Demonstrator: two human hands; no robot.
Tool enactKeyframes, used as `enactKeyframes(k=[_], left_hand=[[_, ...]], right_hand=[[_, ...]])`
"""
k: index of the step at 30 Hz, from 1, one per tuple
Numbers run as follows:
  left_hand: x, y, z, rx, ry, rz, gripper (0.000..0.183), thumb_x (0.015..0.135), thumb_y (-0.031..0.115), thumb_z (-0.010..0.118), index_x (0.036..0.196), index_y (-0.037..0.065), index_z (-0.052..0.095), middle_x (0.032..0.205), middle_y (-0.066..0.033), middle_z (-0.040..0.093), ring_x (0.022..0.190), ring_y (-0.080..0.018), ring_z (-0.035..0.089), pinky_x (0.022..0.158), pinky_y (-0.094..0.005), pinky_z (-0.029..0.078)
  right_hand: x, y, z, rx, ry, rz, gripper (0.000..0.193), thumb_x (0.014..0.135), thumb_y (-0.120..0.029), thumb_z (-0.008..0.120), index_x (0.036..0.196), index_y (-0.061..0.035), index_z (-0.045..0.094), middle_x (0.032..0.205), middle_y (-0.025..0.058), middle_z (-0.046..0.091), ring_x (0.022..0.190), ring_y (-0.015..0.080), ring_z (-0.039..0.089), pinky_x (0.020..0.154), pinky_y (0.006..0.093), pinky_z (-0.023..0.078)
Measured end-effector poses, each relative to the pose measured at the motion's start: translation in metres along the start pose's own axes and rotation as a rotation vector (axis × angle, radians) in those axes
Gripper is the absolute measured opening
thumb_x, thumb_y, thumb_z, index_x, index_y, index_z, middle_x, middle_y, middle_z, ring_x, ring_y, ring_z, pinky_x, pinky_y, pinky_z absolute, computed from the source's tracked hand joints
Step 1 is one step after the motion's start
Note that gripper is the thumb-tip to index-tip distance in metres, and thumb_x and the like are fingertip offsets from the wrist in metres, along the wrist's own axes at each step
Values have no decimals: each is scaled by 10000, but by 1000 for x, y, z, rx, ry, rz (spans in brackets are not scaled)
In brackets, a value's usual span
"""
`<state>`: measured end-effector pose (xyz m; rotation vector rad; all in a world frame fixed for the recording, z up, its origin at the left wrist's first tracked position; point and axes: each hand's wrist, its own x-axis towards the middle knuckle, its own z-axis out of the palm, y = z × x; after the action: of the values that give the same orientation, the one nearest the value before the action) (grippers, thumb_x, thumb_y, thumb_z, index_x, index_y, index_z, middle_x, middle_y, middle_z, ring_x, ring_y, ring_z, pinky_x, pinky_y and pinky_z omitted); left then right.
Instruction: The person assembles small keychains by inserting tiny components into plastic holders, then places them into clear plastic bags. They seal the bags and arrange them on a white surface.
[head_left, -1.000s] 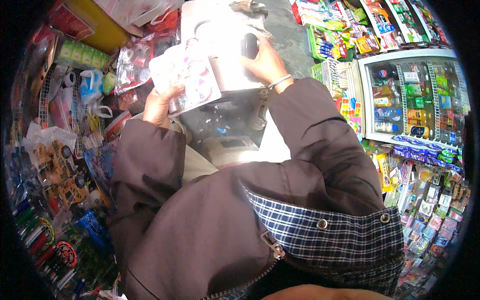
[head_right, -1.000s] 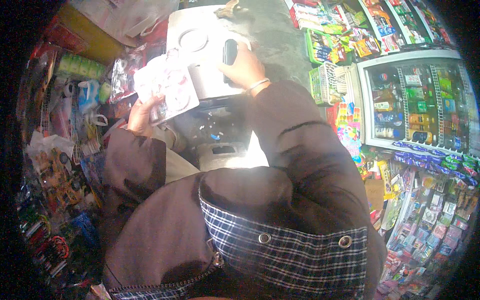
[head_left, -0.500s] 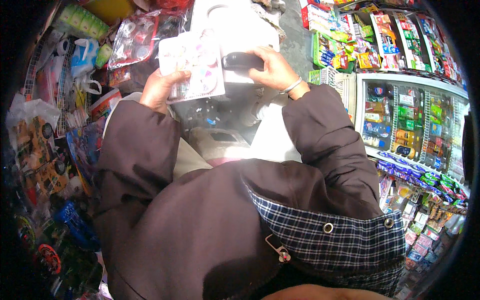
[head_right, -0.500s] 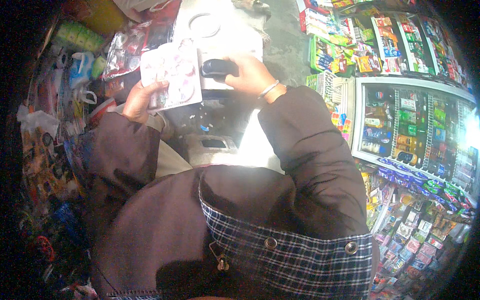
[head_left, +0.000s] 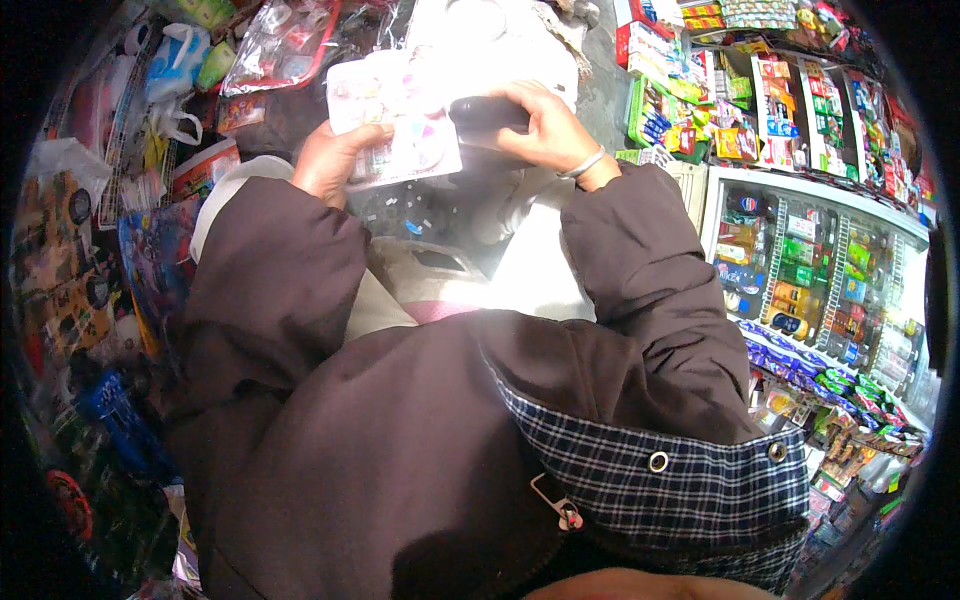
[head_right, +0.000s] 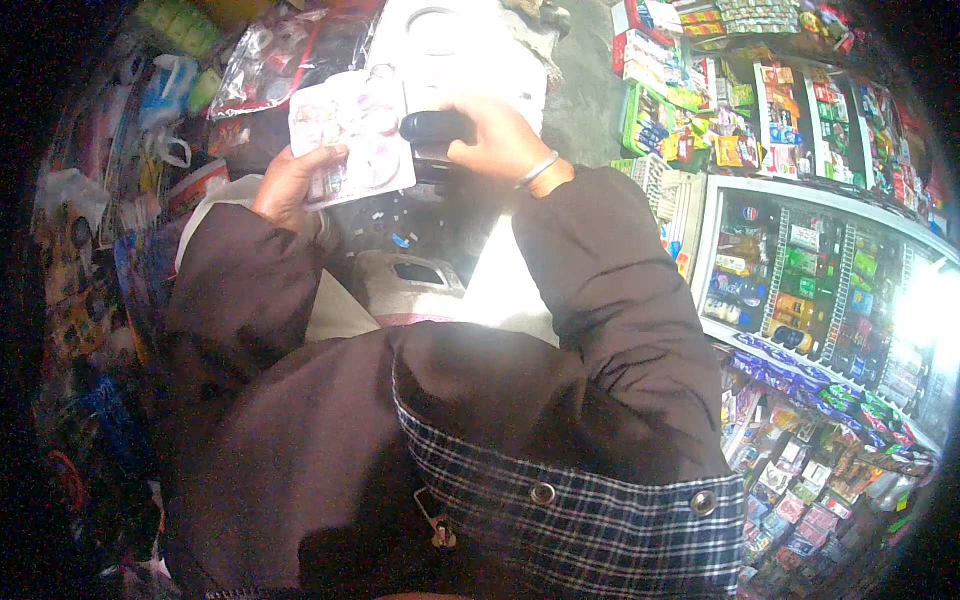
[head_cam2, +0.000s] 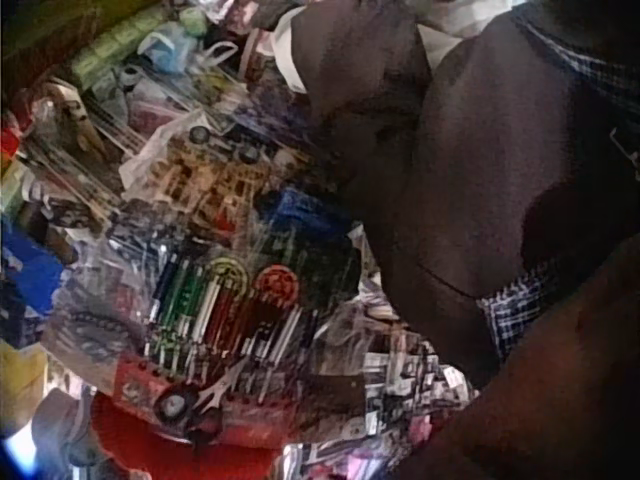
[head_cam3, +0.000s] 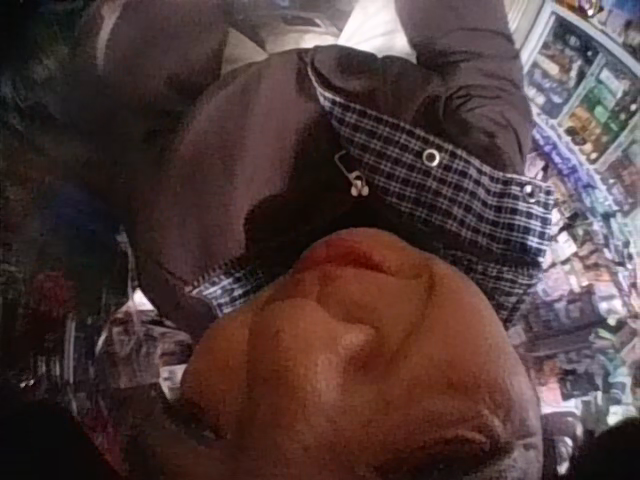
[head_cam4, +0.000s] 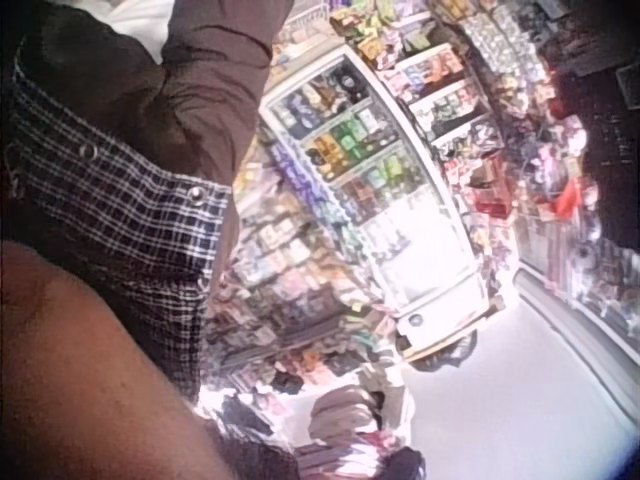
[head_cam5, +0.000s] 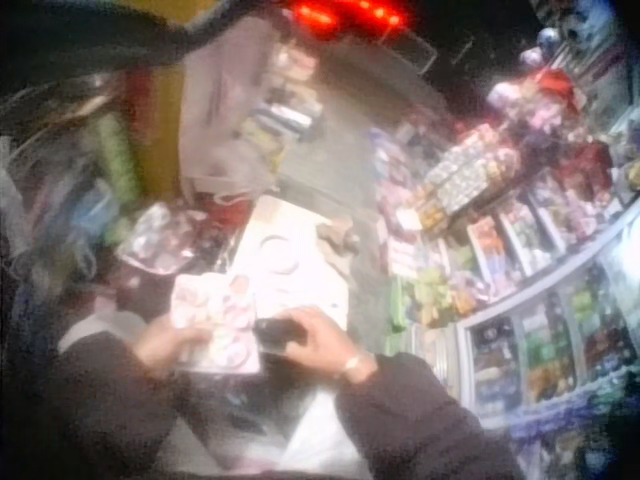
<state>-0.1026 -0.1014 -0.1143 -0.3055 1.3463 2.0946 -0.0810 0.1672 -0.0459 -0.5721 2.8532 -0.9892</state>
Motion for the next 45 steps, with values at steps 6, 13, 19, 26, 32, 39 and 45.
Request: enactKeyframes(k=[6,13,19,26,32,39,45], left_hand=[[5,-7,1,-66,13,9,410,774,65,701,1164,17,584,1027,-78,665,898,-186,649,785,-328,516],[7,-11,-1,-97,-29,29,413,774,73,706,1163,4,585,1028,-79,667,907,-183,648,803,-328,516],[5,-10,5,-93,15,27,379,775,68,703,1133,-2,600,1024,-84,672,903,-183,648,809,-323,505],[10,-8,4,-31,-10,28,409,769,126,707,1143,4,599,1035,-81,669,908,-179,644,813,-310,492],[12,-10,2,-58,-41,19,392,775,112,696,1138,0,599,1036,-86,670,899,-183,648,810,-318,499],[17,-11,1,-129,-60,-11,374,783,76,678,1140,-1,598,1027,-93,674,903,-184,652,824,-332,504],[12,-11,1,-50,-80,5,388,782,84,686,1147,-10,590,1031,-96,673,900,-182,648,815,-322,505]], right_hand=[[10,-4,2,29,-17,-41,417,690,-68,602,1106,-36,603,1001,165,639,955,298,619,863,358,482],[13,-16,-6,163,-89,73,331,821,-204,636,1110,-42,634,1053,92,640,1006,209,590,920,334,448],[45,-8,20,312,193,285,398,976,-353,495,853,-7,648,771,23,633,752,94,558,686,254,447],[65,-3,42,145,175,343,368,938,-313,483,838,1,646,719,166,640,717,308,637,682,378,482],[64,-7,45,75,172,348,379,932,-340,509,825,-5,649,760,194,635,741,343,627,683,393,472],[63,-5,47,127,140,389,389,927,-344,522,808,-4,667,713,186,635,676,325,633,643,386,475],[61,-5,49,83,190,343,380,925,-342,528,804,-11,671,680,176,627,627,312,622,598,378,464]])
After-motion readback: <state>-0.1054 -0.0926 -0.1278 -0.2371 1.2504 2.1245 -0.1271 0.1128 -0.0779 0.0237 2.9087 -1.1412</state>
